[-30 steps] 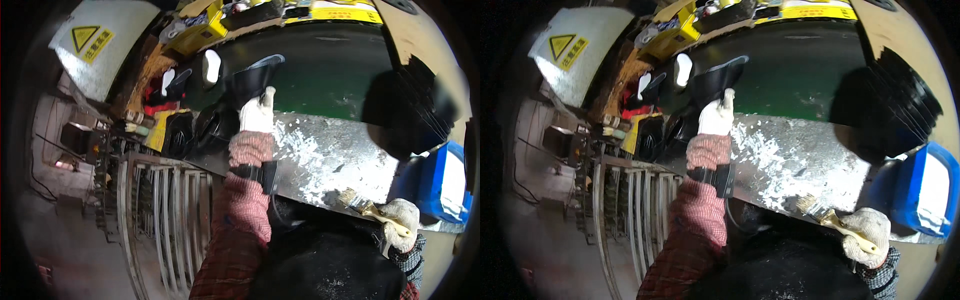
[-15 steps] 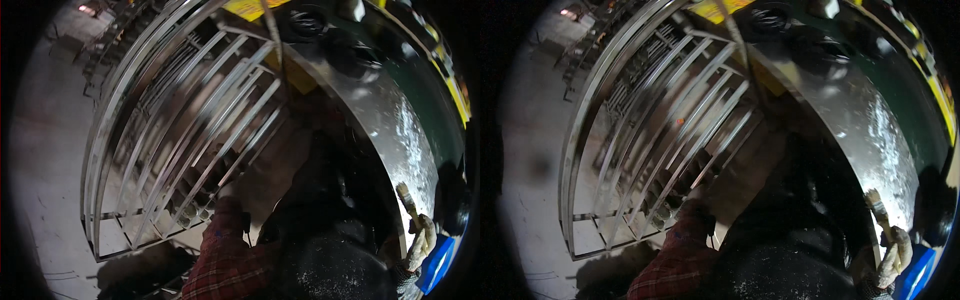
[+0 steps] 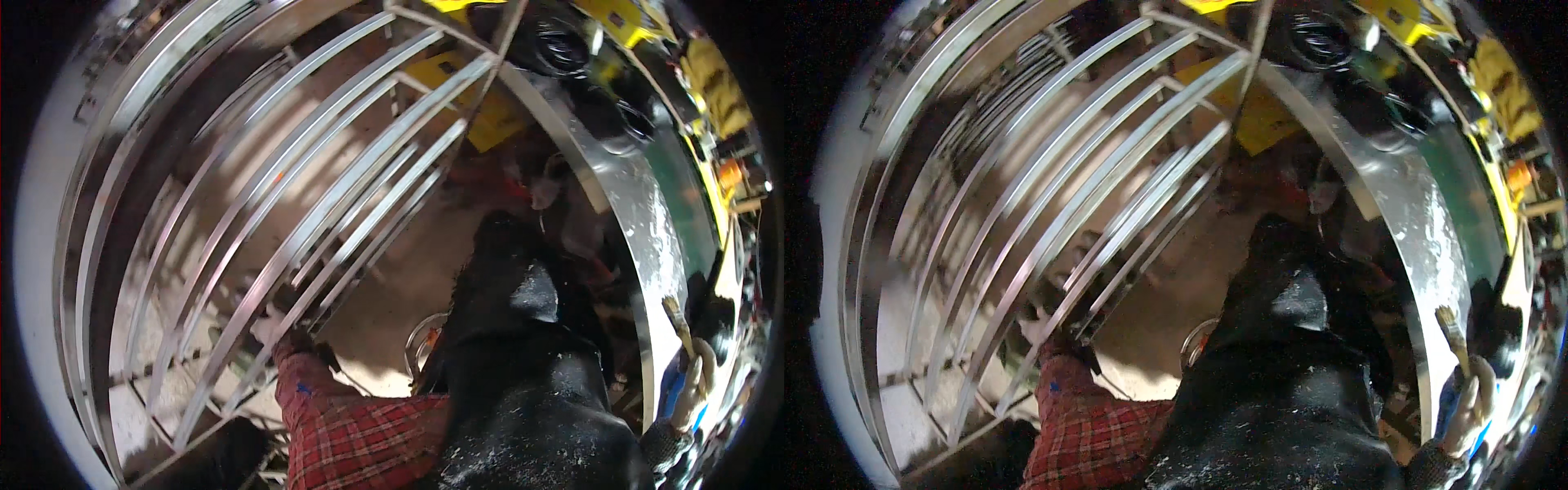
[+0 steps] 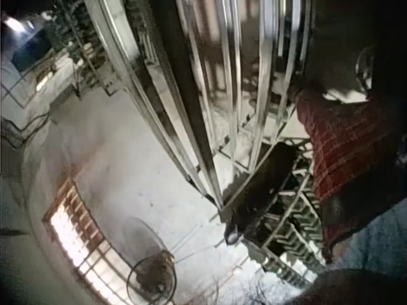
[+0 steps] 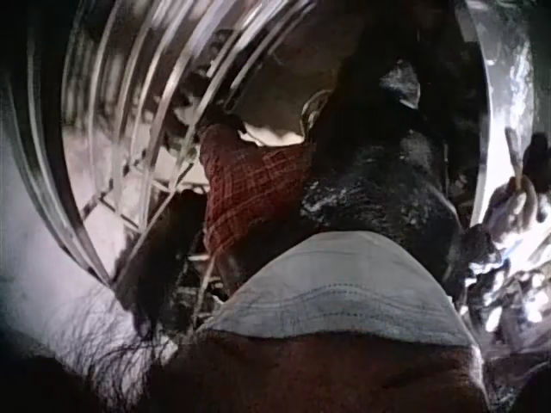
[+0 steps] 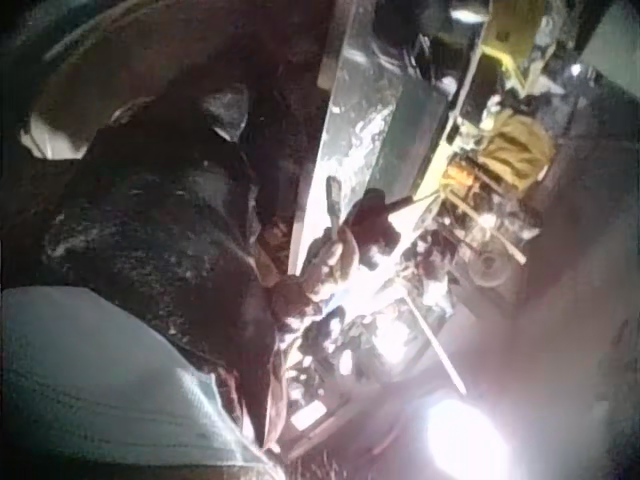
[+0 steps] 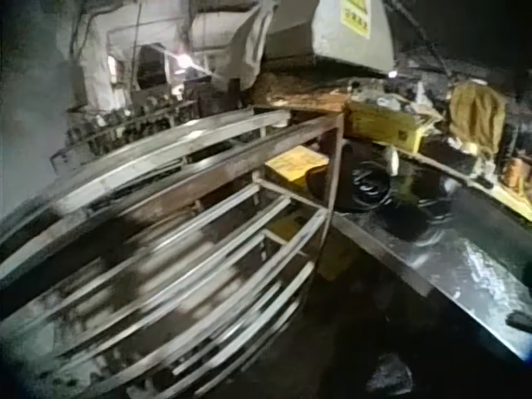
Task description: The person repeatedly picks up black shoe parts, applies white paint to the edges with a brush, and places them on a metal rack. The person also handles a white shoe sole, painting its edges before placing it on the rack.
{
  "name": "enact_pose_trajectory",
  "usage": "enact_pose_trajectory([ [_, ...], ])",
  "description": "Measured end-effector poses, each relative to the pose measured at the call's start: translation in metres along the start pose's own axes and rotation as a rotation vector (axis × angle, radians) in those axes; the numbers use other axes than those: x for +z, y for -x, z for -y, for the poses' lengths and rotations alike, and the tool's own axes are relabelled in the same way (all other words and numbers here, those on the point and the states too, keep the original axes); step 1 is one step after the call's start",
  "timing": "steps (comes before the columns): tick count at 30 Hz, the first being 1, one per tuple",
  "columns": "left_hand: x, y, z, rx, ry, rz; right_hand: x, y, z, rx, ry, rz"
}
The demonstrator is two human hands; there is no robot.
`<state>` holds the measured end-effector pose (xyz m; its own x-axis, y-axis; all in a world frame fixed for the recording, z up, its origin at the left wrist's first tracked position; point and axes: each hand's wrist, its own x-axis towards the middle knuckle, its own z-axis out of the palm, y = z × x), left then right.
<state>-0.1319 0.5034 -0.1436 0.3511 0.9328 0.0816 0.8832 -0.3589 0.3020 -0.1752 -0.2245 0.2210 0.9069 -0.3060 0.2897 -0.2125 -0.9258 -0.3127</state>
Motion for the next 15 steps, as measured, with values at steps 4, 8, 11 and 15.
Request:
enact_pose_trajectory([
  [4,0.021,0.008,0.035,-0.023,-0.042,0.042,0.007,-0.007,-0.006,0.066,-0.163,0.001],
  [8,0.038,0.010,0.023,0.061,-0.018,0.084,0.018,-0.004,0.002,-0.039,-0.116,-0.024],
  [11,0.059,0.017,-0.006,0.153,0.021,0.198,0.018,0.002,-0.009,-0.071,-0.040,-0.011],
  [15,0.084,0.032,-0.054,0.188,0.109,0.367,0.028,0.000,-0.017,0.074,-0.177,0.005],
])
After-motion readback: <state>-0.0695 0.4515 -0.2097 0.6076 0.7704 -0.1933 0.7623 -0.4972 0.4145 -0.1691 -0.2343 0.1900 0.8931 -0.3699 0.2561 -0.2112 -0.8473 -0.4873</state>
